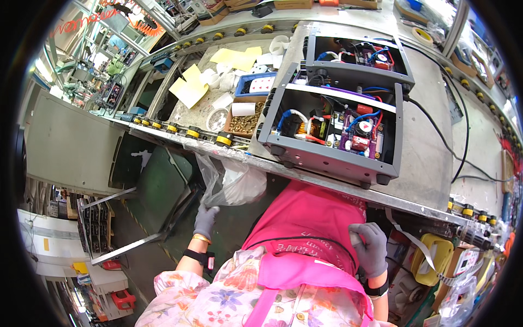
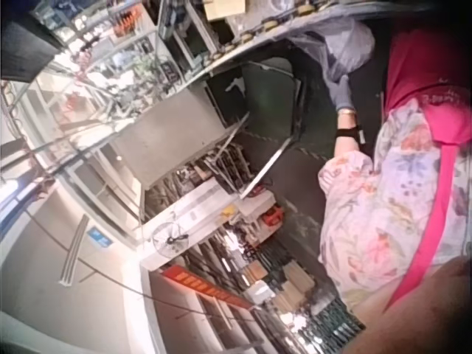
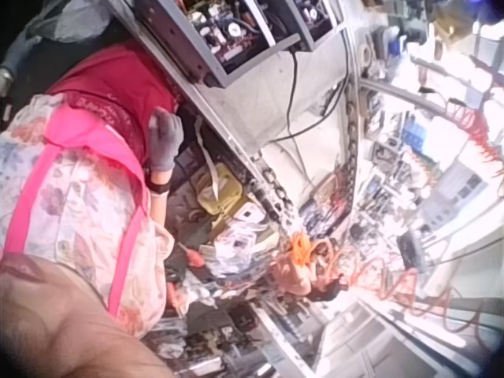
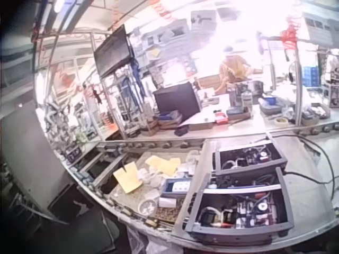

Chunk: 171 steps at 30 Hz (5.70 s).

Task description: Assemble electronic inverter units by cleaning components with an air duster, attaching front panels, applying labels, and connecting internal wiring.

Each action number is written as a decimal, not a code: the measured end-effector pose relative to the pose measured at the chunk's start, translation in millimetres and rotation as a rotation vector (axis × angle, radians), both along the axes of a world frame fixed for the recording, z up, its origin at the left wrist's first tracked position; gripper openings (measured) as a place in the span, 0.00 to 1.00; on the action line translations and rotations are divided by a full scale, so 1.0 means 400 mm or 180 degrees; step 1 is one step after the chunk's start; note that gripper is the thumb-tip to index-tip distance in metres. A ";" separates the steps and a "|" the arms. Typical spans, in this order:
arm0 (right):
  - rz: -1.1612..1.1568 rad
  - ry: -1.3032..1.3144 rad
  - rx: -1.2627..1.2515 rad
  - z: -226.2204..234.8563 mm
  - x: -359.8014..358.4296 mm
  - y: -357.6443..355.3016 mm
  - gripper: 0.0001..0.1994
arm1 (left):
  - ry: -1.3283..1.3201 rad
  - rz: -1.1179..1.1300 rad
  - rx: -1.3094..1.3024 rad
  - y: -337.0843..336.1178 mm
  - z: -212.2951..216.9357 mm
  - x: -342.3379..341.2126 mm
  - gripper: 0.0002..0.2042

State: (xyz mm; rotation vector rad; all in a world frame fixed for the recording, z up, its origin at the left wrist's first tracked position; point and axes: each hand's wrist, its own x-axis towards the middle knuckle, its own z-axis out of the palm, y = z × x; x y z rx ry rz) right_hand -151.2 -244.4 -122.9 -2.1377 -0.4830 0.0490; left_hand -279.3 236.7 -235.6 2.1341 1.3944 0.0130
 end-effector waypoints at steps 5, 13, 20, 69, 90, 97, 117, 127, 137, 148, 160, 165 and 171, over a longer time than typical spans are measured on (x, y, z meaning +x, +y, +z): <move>-0.0062 -0.0001 0.0078 -0.013 -0.012 -0.017 0.07 | -0.0894 0.1130 -0.1895 0.008 0.047 0.004 0.42; -0.1178 0.0930 0.1028 -0.138 -0.099 -0.138 0.09 | 0.0055 -0.3030 -0.2572 -0.267 0.318 0.198 0.26; -0.3529 0.1726 0.2711 -0.282 -0.209 -0.237 0.18 | 0.0251 -0.6027 -0.2262 -0.703 0.396 0.424 0.25; -0.3670 -0.0222 0.1511 -0.058 -0.413 -0.307 0.23 | 0.0308 -0.6272 -0.4638 -1.241 0.233 0.358 0.29; -0.3661 -0.0359 0.2033 -0.047 -0.384 -0.244 0.29 | -0.0452 -0.7004 -0.3901 -1.178 0.251 0.293 0.42; -0.3804 -0.0500 0.0964 0.021 -0.462 -0.298 0.21 | -0.0187 -0.6360 -0.4916 -1.148 0.254 0.271 0.42; -0.7155 0.1874 -0.3491 -0.074 -0.940 -0.636 0.21 | 0.0430 -0.6735 -0.5128 -1.103 0.269 0.226 0.20; -0.7283 0.1455 -0.2899 -0.038 -0.955 -0.601 0.30 | 0.0681 -0.6740 -0.5322 -1.118 0.208 0.203 0.20; -0.7739 -0.0766 -0.1646 -0.113 -1.013 -0.613 0.30 | 0.0631 -0.6782 -0.5177 -1.125 0.213 0.212 0.16; -0.3493 -0.3330 0.4896 0.063 -0.672 -0.337 0.23 | -0.0164 -0.6675 -0.4975 -1.144 0.253 0.231 0.21; -0.3937 -0.2292 0.4308 0.080 -0.409 -0.096 0.33 | 0.0088 -0.6575 -0.4678 -1.096 0.245 0.214 0.22; -0.4429 -0.2284 0.3977 0.072 -0.451 -0.079 0.34 | -0.0392 -0.6867 -0.4489 -1.087 0.243 0.196 0.23; -0.4683 -0.2551 0.3608 0.079 -0.514 -0.052 0.34 | 0.0401 -0.6592 -0.4708 -1.074 0.254 0.211 0.20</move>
